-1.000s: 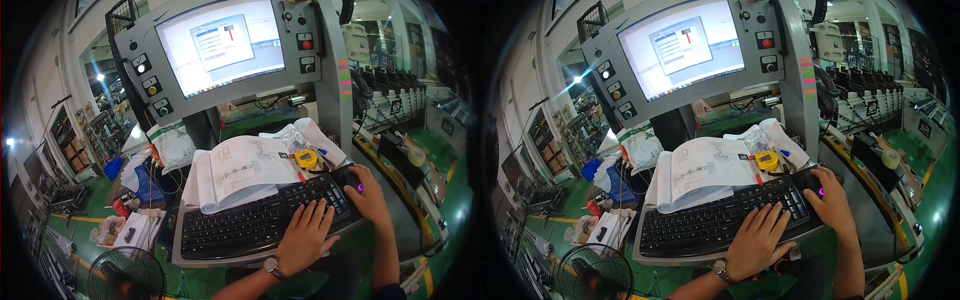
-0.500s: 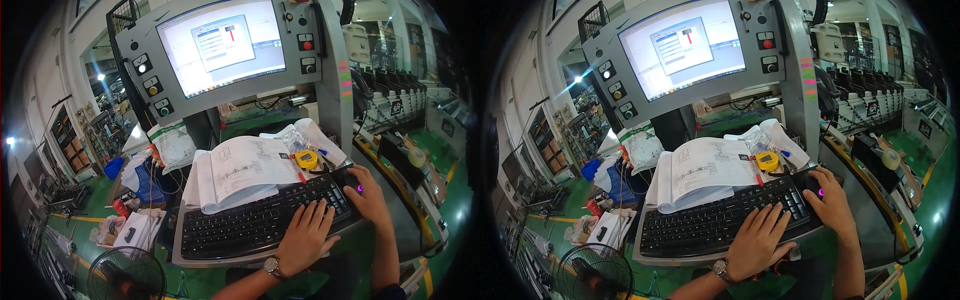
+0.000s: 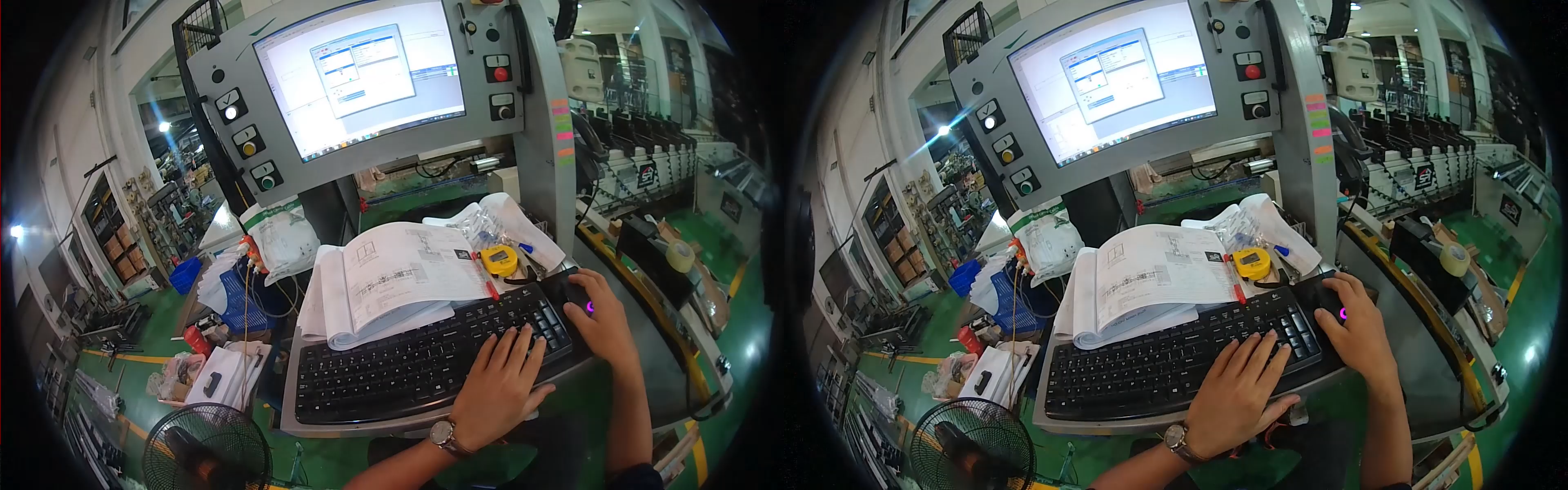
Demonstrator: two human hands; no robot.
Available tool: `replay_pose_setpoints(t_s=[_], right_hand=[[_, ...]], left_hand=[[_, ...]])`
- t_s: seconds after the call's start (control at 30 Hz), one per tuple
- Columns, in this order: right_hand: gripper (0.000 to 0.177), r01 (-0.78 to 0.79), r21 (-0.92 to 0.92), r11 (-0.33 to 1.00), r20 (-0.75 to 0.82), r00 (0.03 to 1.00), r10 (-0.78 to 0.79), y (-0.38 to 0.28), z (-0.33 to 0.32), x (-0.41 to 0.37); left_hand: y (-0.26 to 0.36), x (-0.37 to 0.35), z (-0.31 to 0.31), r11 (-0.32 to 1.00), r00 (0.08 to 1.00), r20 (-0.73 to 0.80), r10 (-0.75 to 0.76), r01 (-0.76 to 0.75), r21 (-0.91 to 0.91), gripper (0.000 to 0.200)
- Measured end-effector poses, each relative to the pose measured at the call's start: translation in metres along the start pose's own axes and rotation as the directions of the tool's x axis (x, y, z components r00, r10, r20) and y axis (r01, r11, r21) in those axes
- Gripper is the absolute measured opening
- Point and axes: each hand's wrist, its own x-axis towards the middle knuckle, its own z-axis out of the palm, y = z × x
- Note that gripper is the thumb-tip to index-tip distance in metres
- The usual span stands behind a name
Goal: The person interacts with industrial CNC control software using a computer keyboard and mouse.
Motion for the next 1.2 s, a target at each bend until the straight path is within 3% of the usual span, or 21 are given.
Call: replay_pose_setpoints(t_s=[1.2], right_hand=[[0.048,0.018,0.005,1.0,-0.009,1.0,-0.018,0.004,0.0014,0.0004]], left_hand=[[0.0003,0.0005,-0.001,1.0,1.0,-0.005,0.009,-0.009,-0.006,0.076]])
